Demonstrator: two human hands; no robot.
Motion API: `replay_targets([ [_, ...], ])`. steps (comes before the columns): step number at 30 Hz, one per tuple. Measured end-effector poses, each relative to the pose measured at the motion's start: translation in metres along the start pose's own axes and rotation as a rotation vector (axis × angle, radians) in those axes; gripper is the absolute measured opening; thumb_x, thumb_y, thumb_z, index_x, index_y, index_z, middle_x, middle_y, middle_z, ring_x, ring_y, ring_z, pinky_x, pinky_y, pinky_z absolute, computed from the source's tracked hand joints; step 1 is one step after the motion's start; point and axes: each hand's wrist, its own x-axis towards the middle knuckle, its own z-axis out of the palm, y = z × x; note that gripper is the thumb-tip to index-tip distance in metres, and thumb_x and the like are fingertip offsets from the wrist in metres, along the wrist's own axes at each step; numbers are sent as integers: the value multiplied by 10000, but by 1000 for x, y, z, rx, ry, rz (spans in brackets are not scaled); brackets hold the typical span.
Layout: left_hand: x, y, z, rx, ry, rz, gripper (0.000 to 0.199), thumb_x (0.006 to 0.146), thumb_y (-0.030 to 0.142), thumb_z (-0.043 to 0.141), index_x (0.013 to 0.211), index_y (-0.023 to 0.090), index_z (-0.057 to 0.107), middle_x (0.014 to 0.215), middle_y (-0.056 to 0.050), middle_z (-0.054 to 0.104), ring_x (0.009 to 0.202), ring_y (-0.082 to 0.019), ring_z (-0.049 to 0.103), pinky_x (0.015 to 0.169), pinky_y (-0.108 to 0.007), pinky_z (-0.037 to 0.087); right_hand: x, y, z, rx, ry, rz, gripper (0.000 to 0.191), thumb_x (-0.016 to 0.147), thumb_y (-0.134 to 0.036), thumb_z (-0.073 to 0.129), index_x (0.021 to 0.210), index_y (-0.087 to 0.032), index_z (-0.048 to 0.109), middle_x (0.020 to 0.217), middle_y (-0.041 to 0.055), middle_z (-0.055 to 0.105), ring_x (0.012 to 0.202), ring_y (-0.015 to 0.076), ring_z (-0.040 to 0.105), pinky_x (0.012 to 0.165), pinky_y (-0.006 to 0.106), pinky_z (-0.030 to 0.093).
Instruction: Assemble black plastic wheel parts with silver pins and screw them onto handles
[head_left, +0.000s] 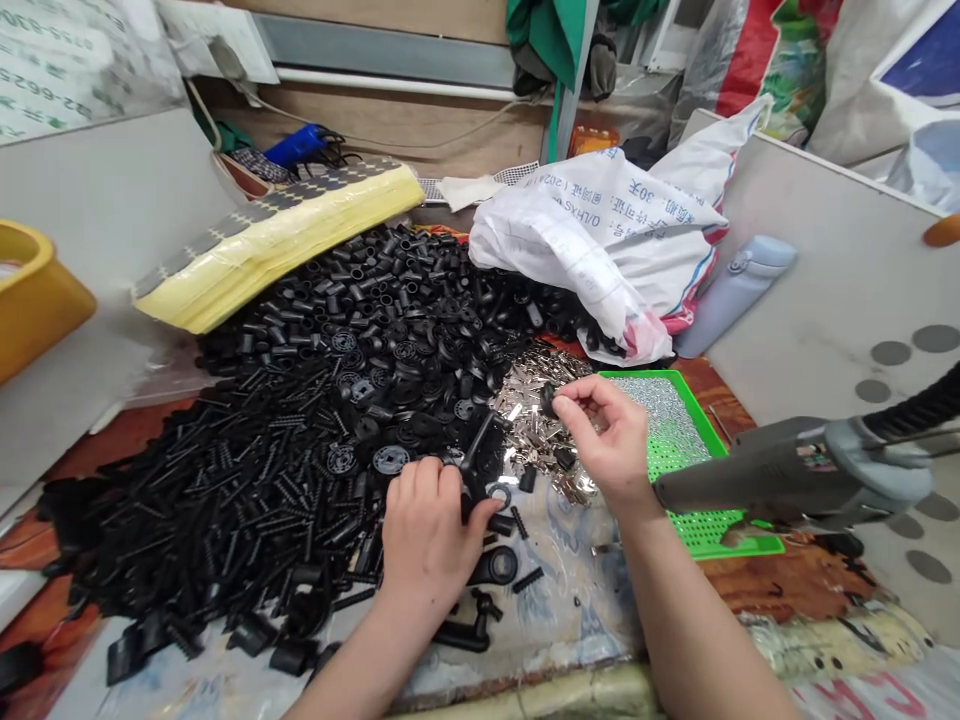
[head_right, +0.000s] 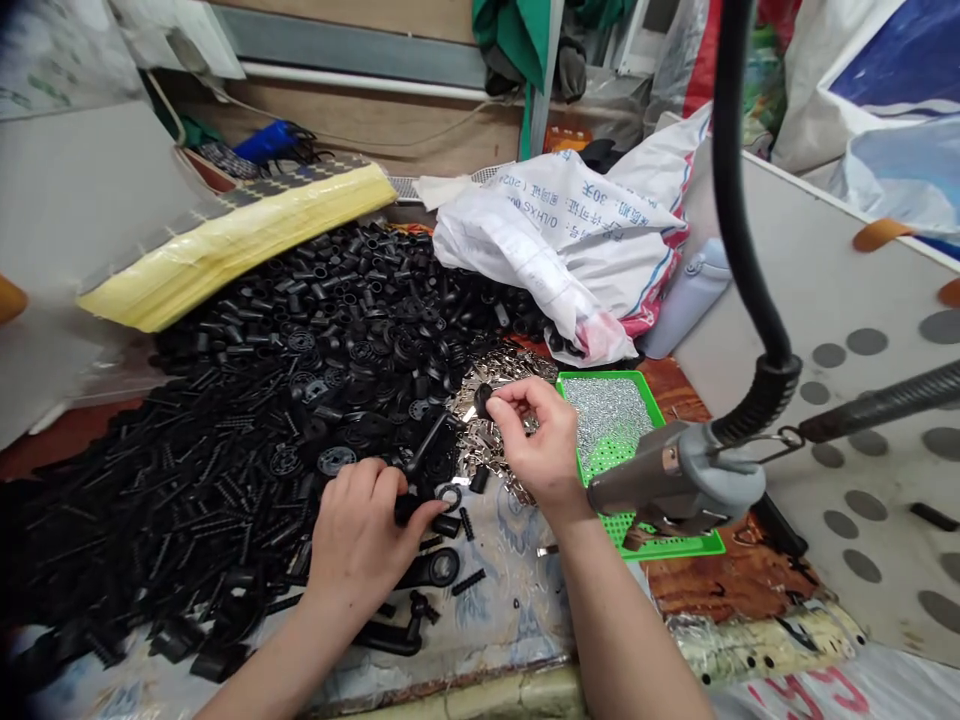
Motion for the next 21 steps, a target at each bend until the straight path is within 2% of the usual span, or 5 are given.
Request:
replay_targets([
  [7,-2,-4,9,-109,2,25,164,806,312,617,849,161,665,882,-125,604,859,-317,533,723,-429,440,0,-2,2,12,-98,15,90,817,-228,589,741,-184,611,729,12,607,689,142,558,641,284,452],
  [12,-4,-15,2,-526,113,-82,55,767,233,633,801,216,594,961,-82,654,946,-273,586,847,-437,461,-3,-14,8,142,-365,62,91,798,-226,588,718,-181,597,693,0,583,656,131,547,602,263,444],
  [15,-7,-20,-12,-821,99,-196,105,770,265,624,805,231,531,1061,-75,687,993,-248,630,879,-416,483,-8,-22,12,172,-420,5,93,797,-206,592,708,-180,598,689,2,581,665,135,543,607,266,440],
  [18,-10,-20,-25,-1041,31,-279,137,765,279,629,814,233,509,933,-39,736,841,-203,691,752,-334,547,-18,-32,18,194,-408,-36,91,799,-191,603,708,-187,595,685,3,586,666,140,543,596,264,439],
  [21,-15,-20,-30,-1041,100,-309,139,734,272,666,838,222,588,714,14,722,612,-158,671,608,-269,551,-28,-44,24,154,-389,-72,101,810,-178,588,710,-189,586,658,-3,566,630,135,527,562,256,424],
])
